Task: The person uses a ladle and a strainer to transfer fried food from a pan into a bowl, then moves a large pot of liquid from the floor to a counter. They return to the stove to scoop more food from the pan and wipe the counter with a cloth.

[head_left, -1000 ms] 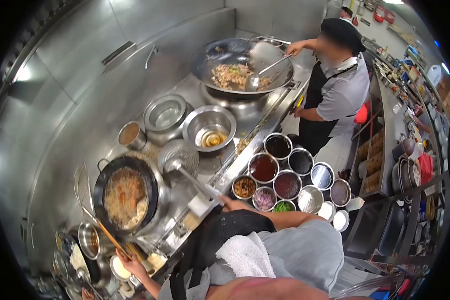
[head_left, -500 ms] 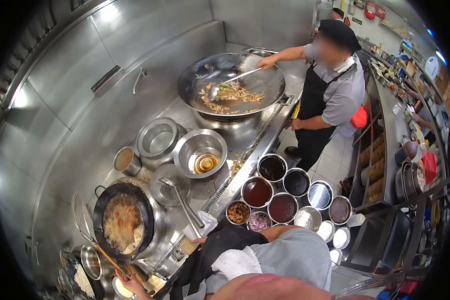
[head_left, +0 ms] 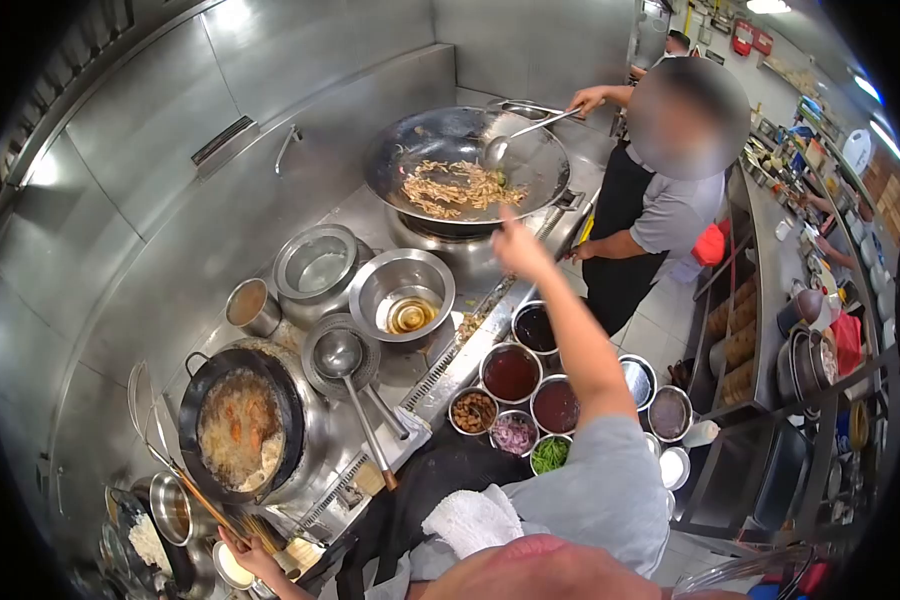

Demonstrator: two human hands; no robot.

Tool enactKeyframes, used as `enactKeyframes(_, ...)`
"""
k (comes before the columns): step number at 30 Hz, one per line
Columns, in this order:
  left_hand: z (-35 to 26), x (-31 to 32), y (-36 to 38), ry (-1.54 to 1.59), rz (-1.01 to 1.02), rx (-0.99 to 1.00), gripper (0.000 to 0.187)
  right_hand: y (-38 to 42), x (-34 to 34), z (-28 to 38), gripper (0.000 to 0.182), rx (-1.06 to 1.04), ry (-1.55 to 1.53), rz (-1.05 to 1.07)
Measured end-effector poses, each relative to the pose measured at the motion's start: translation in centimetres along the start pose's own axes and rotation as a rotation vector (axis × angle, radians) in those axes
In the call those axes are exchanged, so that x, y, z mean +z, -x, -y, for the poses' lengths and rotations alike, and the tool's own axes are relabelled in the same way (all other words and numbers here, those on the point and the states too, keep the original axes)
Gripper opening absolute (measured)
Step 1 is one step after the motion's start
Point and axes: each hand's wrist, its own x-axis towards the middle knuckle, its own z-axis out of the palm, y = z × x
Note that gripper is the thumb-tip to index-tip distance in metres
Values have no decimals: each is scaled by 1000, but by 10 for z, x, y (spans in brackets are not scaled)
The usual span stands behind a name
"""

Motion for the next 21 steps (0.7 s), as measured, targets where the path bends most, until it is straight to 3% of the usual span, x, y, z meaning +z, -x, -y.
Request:
enactKeyframes(3, 13, -8, -1, 6, 7, -2, 79, -92, -72, -4, 79, 158, 46, -39)
enactKeyframes(7, -6, -8, 16, 95, -23, 60, 79, -88, -84, 47, 65, 102, 68, -16)
enactKeyframes(9, -5, -21, 23, 55, 8, 37, 79, -43, -70, 106, 45, -184, -215, 40)
enactKeyframes(11, 33, -44, 14, 56, 23, 54, 81, 28, -61, 182, 29, -231, -623, 260)
enactKeyframes(12, 16, -54, 24, 15, 32, -14, 82, 65, -59, 211, 29, -331, -605, 342)
enactKeyframes(13, -15, -49, 27, -22, 51, -75, 82, 98, -62, 238, 29, -430, -590, 409)
enactKeyframes(14, -32, -45, 30, -44, 8, -75, 81, 127, -61, 267, 30, -711, -637, 344)
enactKeyframes(15, -20, -53, 26, -52, 6, -3, 80, 153, -60, 292, 32, -981, -668, 254)
enactKeyframes(17, -16, -61, 24, 42, 62, 39, 79, 191, -80, 330, 31, -1297, -729, 362)
enactKeyframes(18, -46, -55, 33, -32, 25, -46, 79, 207, -81, 349, 44, -1409, -825, 347)
enactKeyframes(19, -27, -63, 27, -7, 38, 3, 79, 219, -80, 364, 59, -1518, -931, 335)
enactKeyframes(21, -22, -70, 26, -32, 41, 18, 80, 231, -92, 388, 59, -1549, -876, 423)
